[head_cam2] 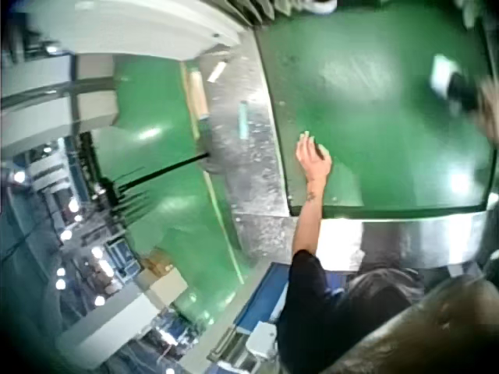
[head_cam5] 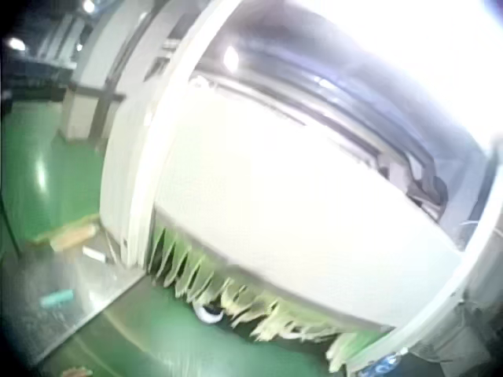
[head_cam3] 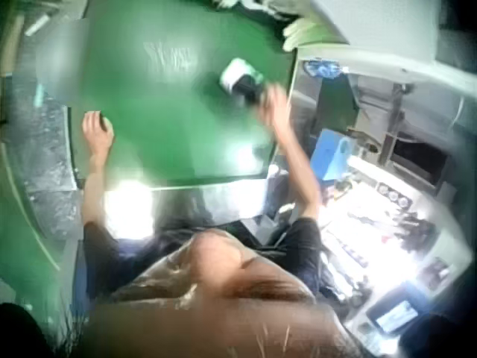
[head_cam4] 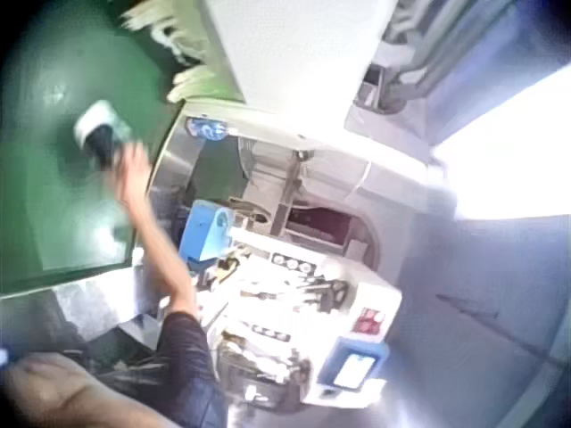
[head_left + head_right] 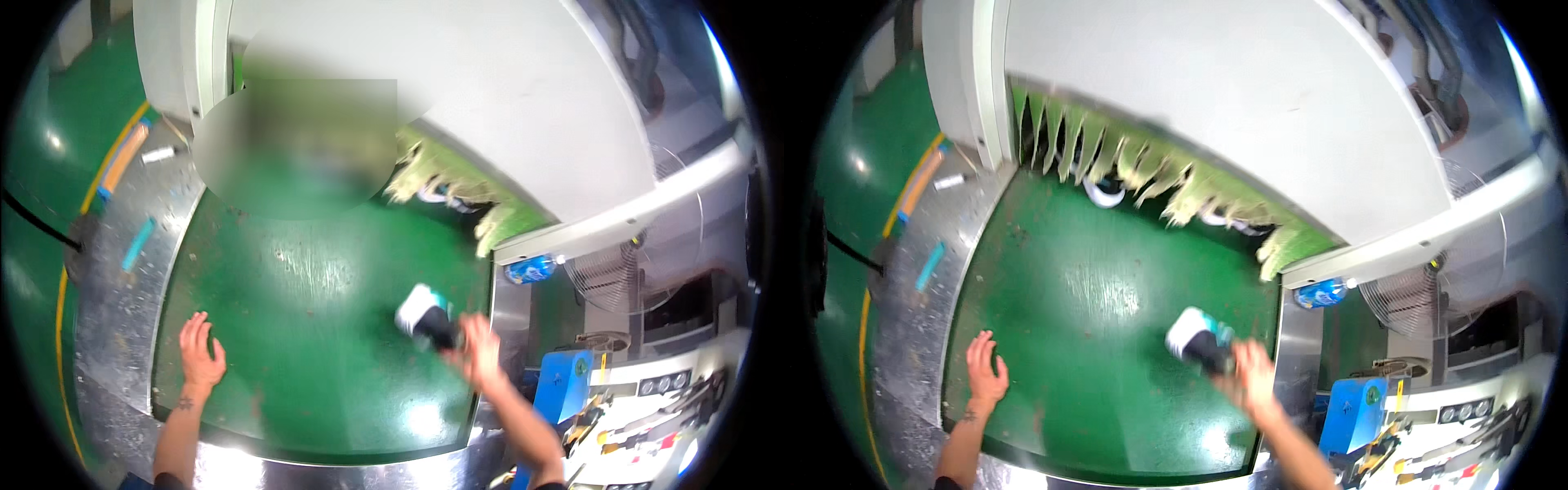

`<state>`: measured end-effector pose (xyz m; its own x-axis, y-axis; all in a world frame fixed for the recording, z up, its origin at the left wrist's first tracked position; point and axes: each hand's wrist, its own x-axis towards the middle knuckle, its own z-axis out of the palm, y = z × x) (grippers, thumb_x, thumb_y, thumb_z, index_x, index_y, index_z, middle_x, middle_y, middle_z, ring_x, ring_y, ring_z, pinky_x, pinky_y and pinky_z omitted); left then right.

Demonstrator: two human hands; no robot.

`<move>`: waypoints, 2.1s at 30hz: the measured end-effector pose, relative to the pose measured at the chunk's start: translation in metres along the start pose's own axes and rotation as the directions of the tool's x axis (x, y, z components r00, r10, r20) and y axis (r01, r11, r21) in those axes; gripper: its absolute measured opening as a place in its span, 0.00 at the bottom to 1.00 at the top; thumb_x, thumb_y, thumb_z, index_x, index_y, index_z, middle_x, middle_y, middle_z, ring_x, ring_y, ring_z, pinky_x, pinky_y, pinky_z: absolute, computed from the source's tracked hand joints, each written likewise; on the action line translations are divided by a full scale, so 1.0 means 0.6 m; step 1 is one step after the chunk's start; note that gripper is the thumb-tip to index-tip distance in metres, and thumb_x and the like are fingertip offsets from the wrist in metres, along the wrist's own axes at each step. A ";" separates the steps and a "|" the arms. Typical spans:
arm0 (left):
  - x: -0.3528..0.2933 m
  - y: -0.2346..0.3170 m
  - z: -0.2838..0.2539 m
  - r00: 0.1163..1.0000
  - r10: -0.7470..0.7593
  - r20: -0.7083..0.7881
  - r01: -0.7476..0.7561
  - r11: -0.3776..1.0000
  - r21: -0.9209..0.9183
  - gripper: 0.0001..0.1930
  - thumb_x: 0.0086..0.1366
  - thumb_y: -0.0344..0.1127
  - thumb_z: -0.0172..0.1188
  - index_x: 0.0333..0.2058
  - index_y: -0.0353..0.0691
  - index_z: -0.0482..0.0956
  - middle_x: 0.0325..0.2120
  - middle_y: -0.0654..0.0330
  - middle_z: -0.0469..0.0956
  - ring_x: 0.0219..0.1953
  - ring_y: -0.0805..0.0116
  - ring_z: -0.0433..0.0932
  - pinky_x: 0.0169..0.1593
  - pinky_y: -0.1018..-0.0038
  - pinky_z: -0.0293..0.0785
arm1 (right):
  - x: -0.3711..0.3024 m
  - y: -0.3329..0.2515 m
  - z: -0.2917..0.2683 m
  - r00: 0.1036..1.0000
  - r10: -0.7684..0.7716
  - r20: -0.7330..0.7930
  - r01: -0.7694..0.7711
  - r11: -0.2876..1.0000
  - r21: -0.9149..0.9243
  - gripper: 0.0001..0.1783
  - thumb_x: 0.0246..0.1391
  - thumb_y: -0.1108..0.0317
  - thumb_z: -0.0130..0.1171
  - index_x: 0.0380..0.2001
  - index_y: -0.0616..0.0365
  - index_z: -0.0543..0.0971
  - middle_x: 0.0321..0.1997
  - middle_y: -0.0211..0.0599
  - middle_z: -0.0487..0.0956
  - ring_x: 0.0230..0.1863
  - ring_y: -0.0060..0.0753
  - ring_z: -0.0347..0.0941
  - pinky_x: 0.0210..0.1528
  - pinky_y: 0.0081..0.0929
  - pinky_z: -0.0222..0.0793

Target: The person operates a sole pressing machine by mounting shoes onto the molds and pressing control buttons, then removes the shoes and feeds them into the conveyor tunnel.

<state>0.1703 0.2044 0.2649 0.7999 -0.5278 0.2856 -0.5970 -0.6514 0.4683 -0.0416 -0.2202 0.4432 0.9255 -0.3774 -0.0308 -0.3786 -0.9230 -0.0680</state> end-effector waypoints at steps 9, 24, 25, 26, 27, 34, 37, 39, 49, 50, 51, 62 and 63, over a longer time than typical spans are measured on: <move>-0.085 0.287 -0.065 -0.531 0.701 0.476 0.846 0.405 0.348 0.40 0.66 0.65 0.34 0.54 0.26 0.63 0.47 0.46 0.73 0.50 0.56 0.74 0.56 0.66 0.69 | -0.473 -0.198 -0.226 0.991 -0.023 0.130 -0.059 0.804 0.592 0.34 0.40 0.64 0.69 0.52 0.61 0.72 0.51 0.44 0.75 0.50 0.37 0.72 0.52 0.33 0.71; -0.413 0.821 -0.133 0.462 0.537 0.706 0.646 0.342 -0.683 0.28 0.69 0.49 0.45 0.54 0.26 0.62 0.50 0.47 0.71 0.53 0.56 0.71 0.59 0.66 0.65 | -0.877 -0.178 -0.195 0.589 0.808 0.010 0.016 -0.023 1.000 0.39 0.47 0.57 0.67 0.58 0.62 0.62 0.49 0.38 0.73 0.52 0.29 0.68 0.57 0.27 0.63; -0.432 0.849 -0.107 0.533 0.525 0.664 0.577 0.348 -0.739 0.27 0.69 0.48 0.46 0.54 0.27 0.62 0.50 0.47 0.70 0.53 0.56 0.70 0.59 0.66 0.65 | -0.883 -0.179 -0.173 0.430 0.901 -0.057 0.299 -0.082 0.951 0.28 0.47 0.65 0.62 0.51 0.61 0.67 0.41 0.35 0.74 0.46 0.32 0.69 0.52 0.33 0.65; -0.439 0.870 -0.090 0.602 0.500 0.623 0.523 0.342 -0.781 0.27 0.69 0.47 0.46 0.54 0.27 0.62 0.51 0.47 0.70 0.54 0.56 0.70 0.59 0.66 0.64 | -0.908 -0.162 -0.182 0.391 0.920 0.005 0.225 -0.101 0.969 0.29 0.46 0.66 0.63 0.51 0.60 0.67 0.39 0.34 0.74 0.43 0.31 0.70 0.48 0.32 0.67; -0.448 0.916 -0.081 0.624 0.507 0.594 0.507 0.315 -0.802 0.26 0.69 0.46 0.47 0.54 0.27 0.62 0.51 0.48 0.70 0.54 0.55 0.70 0.59 0.66 0.64 | -0.948 -0.147 -0.194 0.301 0.952 0.065 0.132 -0.109 0.985 0.29 0.45 0.68 0.64 0.52 0.59 0.67 0.37 0.33 0.74 0.39 0.30 0.71 0.44 0.31 0.68; -0.242 1.307 0.115 0.457 0.851 0.260 -0.035 0.309 -0.950 0.39 0.60 0.38 0.60 0.62 0.30 0.47 0.60 0.41 0.59 0.62 0.51 0.60 0.62 0.66 0.60 | -0.986 -0.037 -0.225 0.204 0.979 -0.013 0.044 0.004 0.999 0.23 0.44 0.72 0.64 0.46 0.62 0.71 0.37 0.32 0.73 0.36 0.26 0.69 0.40 0.27 0.68; -0.187 1.508 0.278 0.362 0.901 0.237 -0.632 0.425 -0.648 0.43 0.59 0.47 0.60 0.62 0.28 0.47 0.58 0.34 0.59 0.59 0.43 0.64 0.61 0.63 0.61 | -0.981 -0.001 -0.251 0.309 0.883 0.353 -0.024 -0.364 0.931 0.34 0.41 0.70 0.68 0.52 0.64 0.67 0.43 0.36 0.72 0.44 0.29 0.68 0.48 0.29 0.66; -0.182 1.609 0.303 0.092 0.843 0.530 -0.451 0.510 -0.732 0.41 0.58 0.47 0.57 0.61 0.27 0.49 0.53 0.31 0.64 0.55 0.40 0.67 0.58 0.62 0.64 | -0.978 0.015 -0.285 0.229 0.933 0.277 0.038 -0.293 0.955 0.41 0.41 0.70 0.68 0.57 0.64 0.61 0.47 0.38 0.71 0.46 0.31 0.68 0.49 0.30 0.66; -0.021 1.554 0.201 -0.065 0.759 0.648 0.732 0.478 -0.485 0.24 0.57 0.36 0.62 0.50 0.34 0.69 0.38 0.58 0.77 0.36 0.73 0.77 0.37 0.76 0.75 | -0.901 0.132 -0.296 -0.043 0.923 0.383 0.097 -0.377 0.921 0.31 0.47 0.72 0.59 0.57 0.59 0.67 0.27 0.32 0.74 0.24 0.21 0.70 0.22 0.18 0.65; -0.022 1.506 0.160 0.121 0.588 0.799 0.608 0.593 -0.528 0.29 0.58 0.39 0.63 0.56 0.35 0.65 0.42 0.58 0.77 0.42 0.71 0.77 0.44 0.74 0.75 | -0.909 0.162 -0.293 0.017 0.913 0.407 0.043 -0.407 0.912 0.31 0.48 0.65 0.62 0.55 0.60 0.66 0.35 0.35 0.75 0.35 0.26 0.72 0.38 0.24 0.67; 0.013 1.391 0.180 0.304 0.626 0.718 0.739 0.320 -0.592 0.33 0.58 0.38 0.61 0.60 0.35 0.60 0.48 0.55 0.74 0.48 0.67 0.74 0.52 0.72 0.71 | -0.892 0.218 -0.302 0.210 0.888 0.409 -0.004 -0.418 0.908 0.32 0.49 0.57 0.65 0.54 0.61 0.66 0.43 0.38 0.76 0.45 0.30 0.73 0.53 0.30 0.68; -0.116 0.916 0.112 0.615 0.032 0.788 0.647 0.550 -0.527 0.33 0.58 0.39 0.62 0.58 0.31 0.60 0.48 0.48 0.72 0.46 0.62 0.73 0.51 0.69 0.69 | -0.739 0.739 -0.147 -0.325 0.946 0.016 -0.492 -0.184 0.851 0.30 0.45 0.62 0.61 0.45 0.74 0.64 0.41 0.56 0.75 0.40 0.49 0.76 0.40 0.36 0.74; -0.135 0.869 0.102 0.647 -0.053 0.760 0.603 0.646 -0.468 0.33 0.58 0.39 0.63 0.58 0.30 0.61 0.47 0.48 0.72 0.45 0.62 0.73 0.50 0.69 0.70 | -0.713 0.718 -0.199 -0.197 0.972 0.128 -0.422 -0.202 0.884 0.32 0.43 0.62 0.61 0.45 0.75 0.62 0.41 0.56 0.74 0.40 0.48 0.75 0.38 0.36 0.73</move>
<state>-0.2098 -0.1257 0.4349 0.5029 -0.7218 -0.4755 0.1252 -0.4835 0.8664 -0.6003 -0.4654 0.5460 -0.5510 -0.8132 -0.1874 -0.3169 0.4116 -0.8545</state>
